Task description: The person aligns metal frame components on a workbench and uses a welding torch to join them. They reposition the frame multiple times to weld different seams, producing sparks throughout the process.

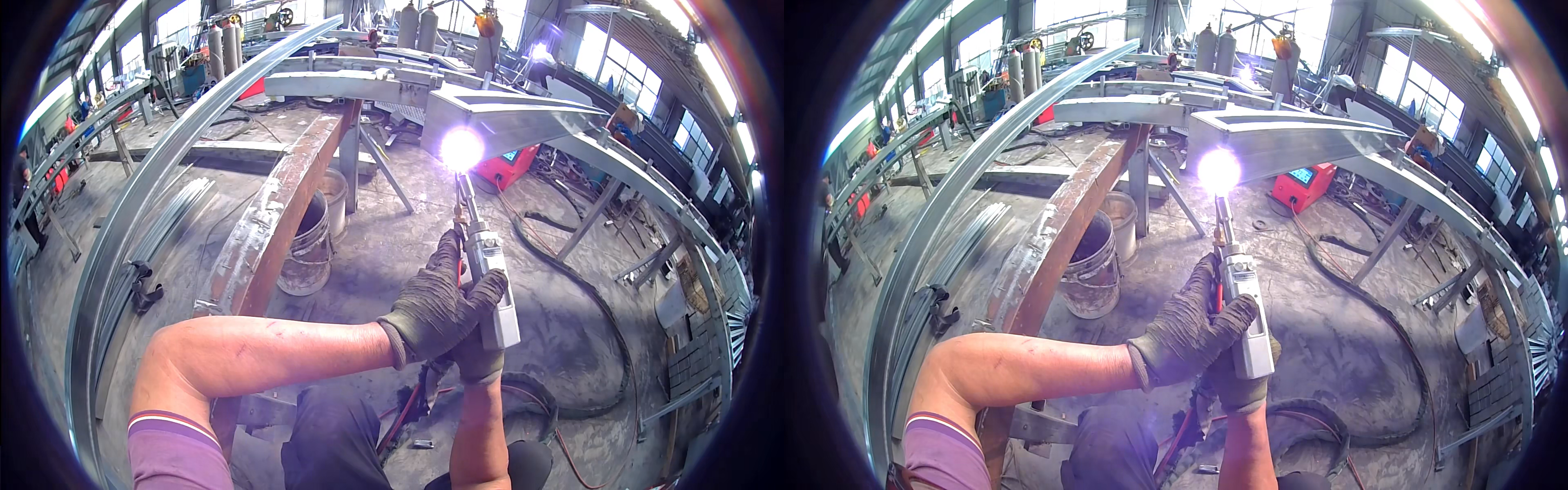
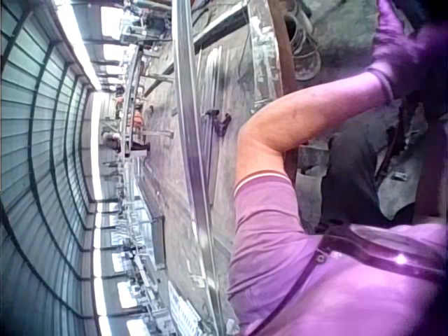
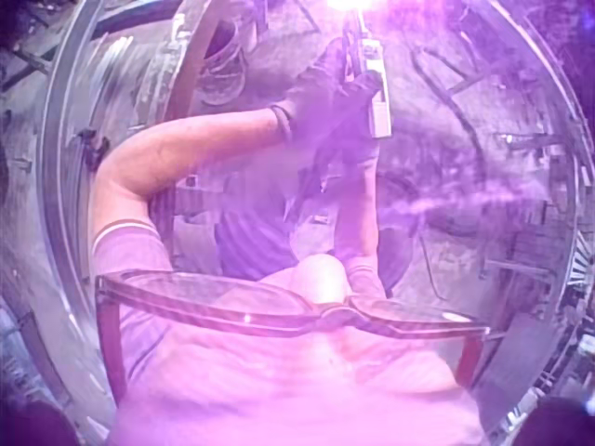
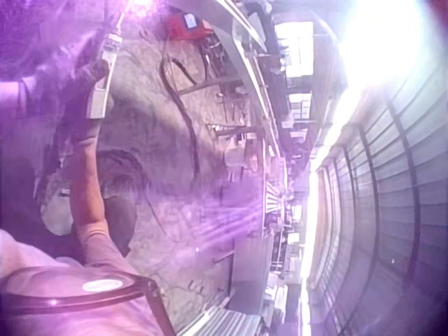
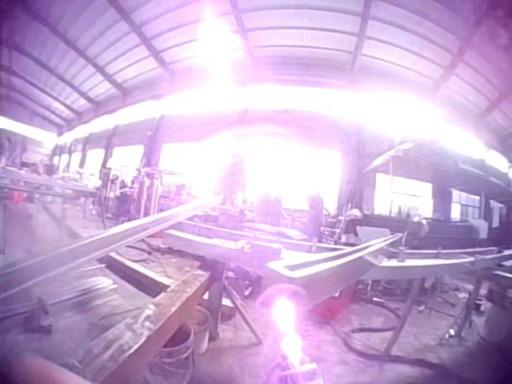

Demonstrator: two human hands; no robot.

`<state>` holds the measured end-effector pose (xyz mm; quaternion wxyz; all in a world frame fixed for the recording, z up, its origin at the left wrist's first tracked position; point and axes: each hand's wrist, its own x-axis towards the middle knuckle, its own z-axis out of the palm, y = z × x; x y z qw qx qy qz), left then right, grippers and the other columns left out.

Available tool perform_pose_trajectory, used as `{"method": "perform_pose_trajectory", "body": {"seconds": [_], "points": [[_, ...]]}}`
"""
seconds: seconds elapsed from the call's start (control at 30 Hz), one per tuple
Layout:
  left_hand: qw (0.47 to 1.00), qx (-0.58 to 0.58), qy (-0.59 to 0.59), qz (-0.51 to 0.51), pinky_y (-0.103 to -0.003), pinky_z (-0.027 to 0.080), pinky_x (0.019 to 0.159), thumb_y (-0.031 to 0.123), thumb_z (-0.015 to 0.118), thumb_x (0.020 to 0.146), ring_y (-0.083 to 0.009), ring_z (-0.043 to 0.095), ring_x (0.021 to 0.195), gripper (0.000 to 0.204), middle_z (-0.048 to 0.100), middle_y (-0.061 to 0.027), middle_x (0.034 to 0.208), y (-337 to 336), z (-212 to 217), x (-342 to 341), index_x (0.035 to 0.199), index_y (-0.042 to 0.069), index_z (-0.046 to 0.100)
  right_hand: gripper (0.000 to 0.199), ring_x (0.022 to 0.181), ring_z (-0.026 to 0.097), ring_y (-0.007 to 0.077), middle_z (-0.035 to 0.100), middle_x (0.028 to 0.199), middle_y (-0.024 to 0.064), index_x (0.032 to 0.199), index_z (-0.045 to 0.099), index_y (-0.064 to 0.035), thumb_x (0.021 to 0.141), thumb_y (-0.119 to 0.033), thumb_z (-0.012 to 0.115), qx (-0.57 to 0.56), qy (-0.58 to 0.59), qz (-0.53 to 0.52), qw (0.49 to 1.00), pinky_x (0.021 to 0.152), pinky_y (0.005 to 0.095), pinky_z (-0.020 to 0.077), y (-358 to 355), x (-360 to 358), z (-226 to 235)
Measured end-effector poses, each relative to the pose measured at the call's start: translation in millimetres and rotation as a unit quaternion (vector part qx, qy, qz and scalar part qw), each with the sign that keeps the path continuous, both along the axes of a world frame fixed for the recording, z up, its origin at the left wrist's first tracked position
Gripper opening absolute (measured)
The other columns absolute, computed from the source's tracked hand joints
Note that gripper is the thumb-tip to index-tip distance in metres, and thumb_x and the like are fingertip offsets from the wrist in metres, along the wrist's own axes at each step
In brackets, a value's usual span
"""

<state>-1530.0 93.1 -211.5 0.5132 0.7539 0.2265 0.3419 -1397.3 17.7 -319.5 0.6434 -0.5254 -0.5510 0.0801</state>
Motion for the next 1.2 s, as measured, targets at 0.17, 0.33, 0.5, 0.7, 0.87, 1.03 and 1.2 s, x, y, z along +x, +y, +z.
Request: {"method": "perform_pose_trajectory", "body": {"seconds": [0.17, 0.33, 0.5, 0.7, 0.87, 1.03, 1.2], "points": [[0.999, 0.034, -0.005, 0.020, -0.047, 0.051, 0.120, 0.045, 0.070, 0.111, -0.0360, 0.066, 0.139, 0.080, 0.064, -0.0282, 0.147, 2.6, -8.8, 2.4, 0.166, -0.003, 0.038, 0.031, 0.103, 0.073, 0.0169, 0.075, 0.113, 0.0048, 0.126, 0.069, -0.0046, 0.106, -0.023, 0.082, -0.022, 0.001, 0.016, 1.000, 0.091, 0.0351, 0.0602, -0.9, 1.8, -3.8], [1.000, 0.024, 0.005, 0.015, -0.048, 0.050, 0.120, 0.045, 0.069, 0.111, -0.0354, 0.065, 0.140, 0.079, 0.064, -0.0277, 0.147, 3.6, -9.9, 1.4, 0.166, -0.003, 0.039, 0.033, 0.105, 0.072, 0.0166, 0.074, 0.115, 0.0043, 0.128, 0.067, -0.0051, 0.108, -0.026, 0.082, -0.018, 0.008, 0.015, 1.000, 0.092, 0.0351, 0.0599, -0.6, -1.3, 0.2], [0.999, 0.028, 0.035, 0.029, -0.048, 0.050, 0.121, 0.045, 0.069, 0.112, -0.0349, 0.064, 0.142, 0.079, 0.063, -0.0278, 0.149, 5.4, -14.9, 3.3, 0.166, -0.003, 0.037, 0.033, 0.105, 0.072, 0.0169, 0.073, 0.113, 0.0042, 0.129, 0.067, -0.0051, 0.108, -0.026, 0.081, -0.022, 0.011, 0.020, 1.000, 0.092, 0.0352, 0.0598, -3.5, -4.2, 7.3], [1.000, 0.013, 0.018, 0.008, -0.047, 0.049, 0.122, 0.044, 0.069, 0.112, -0.0343, 0.063, 0.142, 0.082, 0.062, -0.0275, 0.149, 2.7, -6.1, 0.9, 0.168, -0.004, 0.034, 0.036, 0.106, 0.072, 0.0163, 0.072, 0.115, 0.0040, 0.131, 0.065, -0.0048, 0.108, -0.028, 0.081, -0.019, 0.003, 0.021, 1.000, 0.093, 0.0344, 0.0598, -1.8, 5.1, -3.4], [0.999, 0.014, 0.033, 0.015, -0.048, 0.049, 0.122, 0.044, 0.068, 0.112, -0.0354, 0.063, 0.142, 0.080, 0.062, -0.0285, 0.149, 4.0, -6.6, -0.9, 0.167, -0.005, 0.035, 0.020, 0.078, 0.080, 0.0282, 0.078, 0.085, 0.0108, 0.105, 0.078, -0.0040, 0.103, -0.023, 0.073, 0.042, -0.003, -0.054, 0.998, 0.069, 0.0412, 0.0601, 8.4, -8.3, 8.8], [1.000, 0.008, 0.017, 0.018, -0.047, 0.050, 0.121, 0.044, 0.068, 0.112, -0.0353, 0.064, 0.141, 0.080, 0.063, -0.0286, 0.147, 3.1, -7.2, 1.1, 0.166, -0.005, 0.035, 0.036, 0.105, 0.073, 0.0164, 0.074, 0.116, 0.0044, 0.132, 0.067, -0.0044, 0.106, -0.023, 0.082, -0.042, 0.001, 0.004, 0.999, 0.092, 0.0350, 0.0603, 2.7, 6.6, -4.6], [0.999, -0.001, 0.024, 0.023, -0.048, 0.050, 0.120, 0.046, 0.069, 0.112, -0.0352, 0.064, 0.141, 0.080, 0.063, -0.0271, 0.147, 1.7, -2.9, -0.3, 0.166, -0.004, 0.037, 0.033, 0.104, 0.073, 0.0170, 0.074, 0.113, 0.0048, 0.130, 0.068, -0.0040, 0.105, -0.020, 0.083, -0.028, -0.034, 0.009, 0.999, 0.091, 0.0360, 0.0601, 2.4, 7.1, 0.4]]}}
